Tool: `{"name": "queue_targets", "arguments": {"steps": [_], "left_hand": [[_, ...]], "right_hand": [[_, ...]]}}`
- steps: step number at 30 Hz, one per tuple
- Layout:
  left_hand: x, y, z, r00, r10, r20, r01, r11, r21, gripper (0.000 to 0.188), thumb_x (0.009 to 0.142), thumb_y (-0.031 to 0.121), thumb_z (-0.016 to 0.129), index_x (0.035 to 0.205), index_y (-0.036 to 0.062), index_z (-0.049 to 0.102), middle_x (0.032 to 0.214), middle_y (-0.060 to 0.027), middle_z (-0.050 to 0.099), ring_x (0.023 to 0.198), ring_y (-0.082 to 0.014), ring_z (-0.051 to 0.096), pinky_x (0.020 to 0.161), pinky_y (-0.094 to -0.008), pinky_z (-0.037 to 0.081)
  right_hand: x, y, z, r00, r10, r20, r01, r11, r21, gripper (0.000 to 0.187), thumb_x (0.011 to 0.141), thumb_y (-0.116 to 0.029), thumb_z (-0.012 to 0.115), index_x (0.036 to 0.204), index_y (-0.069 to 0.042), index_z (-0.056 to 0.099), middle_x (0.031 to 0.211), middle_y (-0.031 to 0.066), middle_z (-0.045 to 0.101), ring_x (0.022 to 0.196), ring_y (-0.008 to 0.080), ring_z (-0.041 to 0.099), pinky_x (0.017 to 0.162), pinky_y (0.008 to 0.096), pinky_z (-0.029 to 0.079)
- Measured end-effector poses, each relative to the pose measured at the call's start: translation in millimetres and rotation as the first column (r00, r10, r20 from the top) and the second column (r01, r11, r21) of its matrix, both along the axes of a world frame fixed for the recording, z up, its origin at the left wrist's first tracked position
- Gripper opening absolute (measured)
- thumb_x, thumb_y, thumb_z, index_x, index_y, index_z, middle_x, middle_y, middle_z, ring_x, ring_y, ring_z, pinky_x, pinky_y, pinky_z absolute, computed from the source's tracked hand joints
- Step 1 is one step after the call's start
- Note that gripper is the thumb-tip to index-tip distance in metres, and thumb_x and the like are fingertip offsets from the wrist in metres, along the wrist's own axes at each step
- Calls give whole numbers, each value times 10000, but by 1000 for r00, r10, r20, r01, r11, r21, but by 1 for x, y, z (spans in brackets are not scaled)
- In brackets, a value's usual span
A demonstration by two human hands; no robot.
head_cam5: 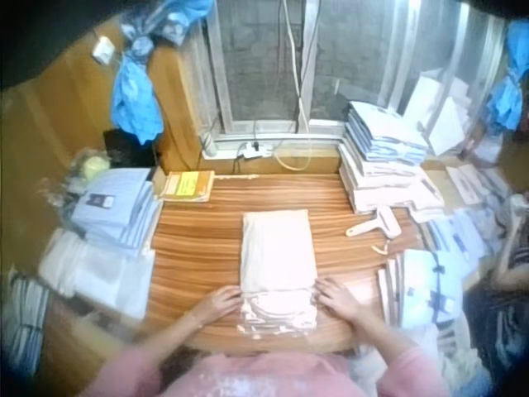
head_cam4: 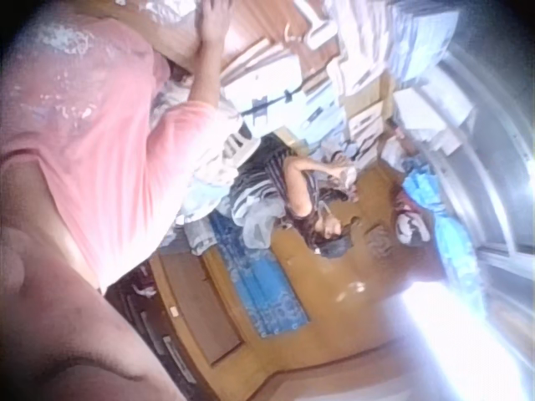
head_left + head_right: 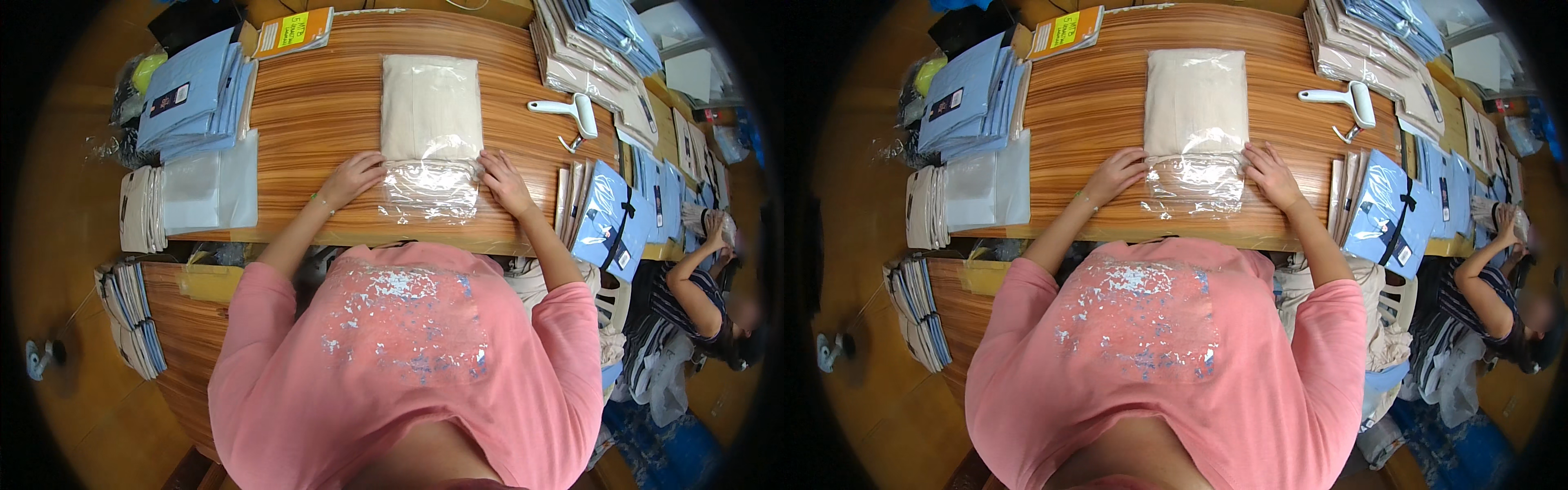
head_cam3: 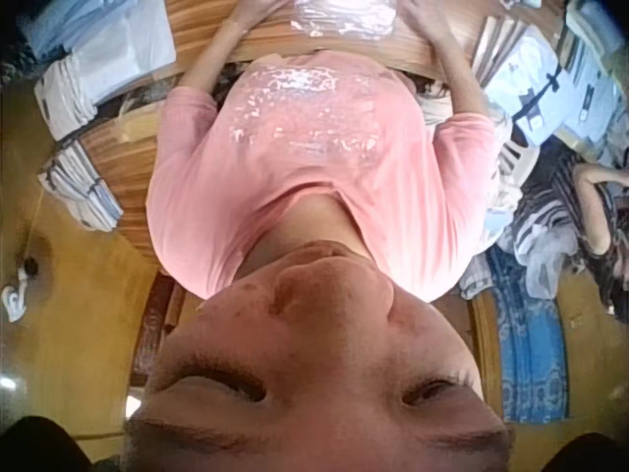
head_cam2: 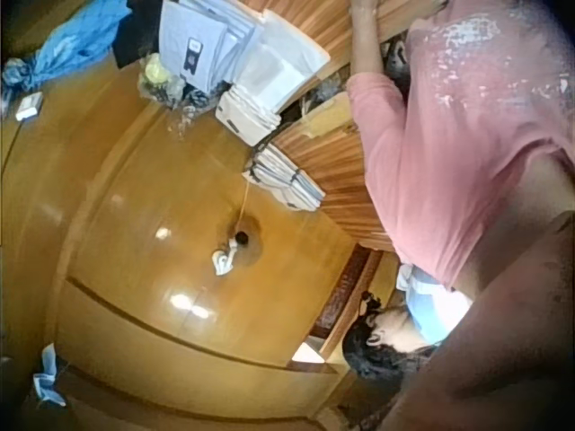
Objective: The person packs a folded tan shirt into a plastic bag, seals it by hand, and then picks up another tan garment from a pile and places it on the table to begin folding it over a cardboard insert.
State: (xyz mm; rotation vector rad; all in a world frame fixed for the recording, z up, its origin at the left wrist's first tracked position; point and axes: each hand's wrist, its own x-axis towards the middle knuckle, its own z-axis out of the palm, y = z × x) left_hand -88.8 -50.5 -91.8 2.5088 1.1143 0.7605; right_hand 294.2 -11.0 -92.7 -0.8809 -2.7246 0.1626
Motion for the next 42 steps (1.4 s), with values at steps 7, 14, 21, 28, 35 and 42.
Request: {"name": "queue_targets", "arguments": {"steps": [7, 14, 21, 28, 35, 42], "left_hand": [[6, 16, 1, 987, -136, -89, 148, 978, 148, 143, 802, 94, 631, 910, 5, 598, 1164, -120, 574, 1117, -286, 522, 910, -359, 469], [-1, 15, -15, 982, -137, -127, 139, 990, 8, 219, 770, 134, 655, 951, 26, 595, 1210, -118, 557, 1128, -278, 531, 918, -362, 470], [7, 6, -2, 954, -120, -276, 160, 979, 129, 220, 758, 202, 656, 962, 122, 629, 1255, -112, 526, 1066, -278, 571, 889, -364, 484], [23, 4, -5, 977, 197, 80, -175, 958, -226, 199, 910, 235, 493, 978, 92, 614, 1000, -133, 640, 865, -275, 636, 759, -365, 509], [62, 23, -5, 656, 717, 233, -590, 681, -433, 290, 973, 252, 398, 875, 51, 582, 767, -123, 635, 748, -293, 619, 663, -361, 456], [76, 36, -12, 536, 799, 273, -708, 602, -370, 259, 965, 264, 417, 885, 59, 553, 749, -109, 618, 699, -289, 588, 651, -356, 443]], "right_hand": [[2, 5, 3, 989, 101, 112, -112, 989, 95, 134, 828, -182, 524, 933, -100, 539, 1264, 97, 522, 1262, 241, 417, 1064, 477, 307], [2, 6, 0, 985, 123, 118, -130, 990, 49, 186, 818, -184, 533, 985, -103, 538, 1228, 113, 536, 1237, 254, 437, 1051, 450, 332], [-11, -5, 18, 983, 105, 154, -108, 994, 15, 226, 774, -172, 603, 973, -80, 546, 1137, 168, 547, 1168, 330, 486, 1012, 441, 379], [-17, 4, 14, 916, -362, -170, 247, 846, -472, 191, 900, -217, 525, 897, -32, 570, 993, 199, 605, 951, 370, 572, 820, 408, 464], [-55, 31, 7, 585, -776, -237, 552, 594, -584, 360, 937, -364, 440, 982, -60, 626, 878, 185, 643, 853, 384, 597, 741, 419, 458], [-69, 38, 0, 454, -856, -250, 633, 506, -586, 369, 932, -393, 450, 1033, -97, 647, 878, 192, 648, 836, 380, 611, 724, 423, 467]]}}
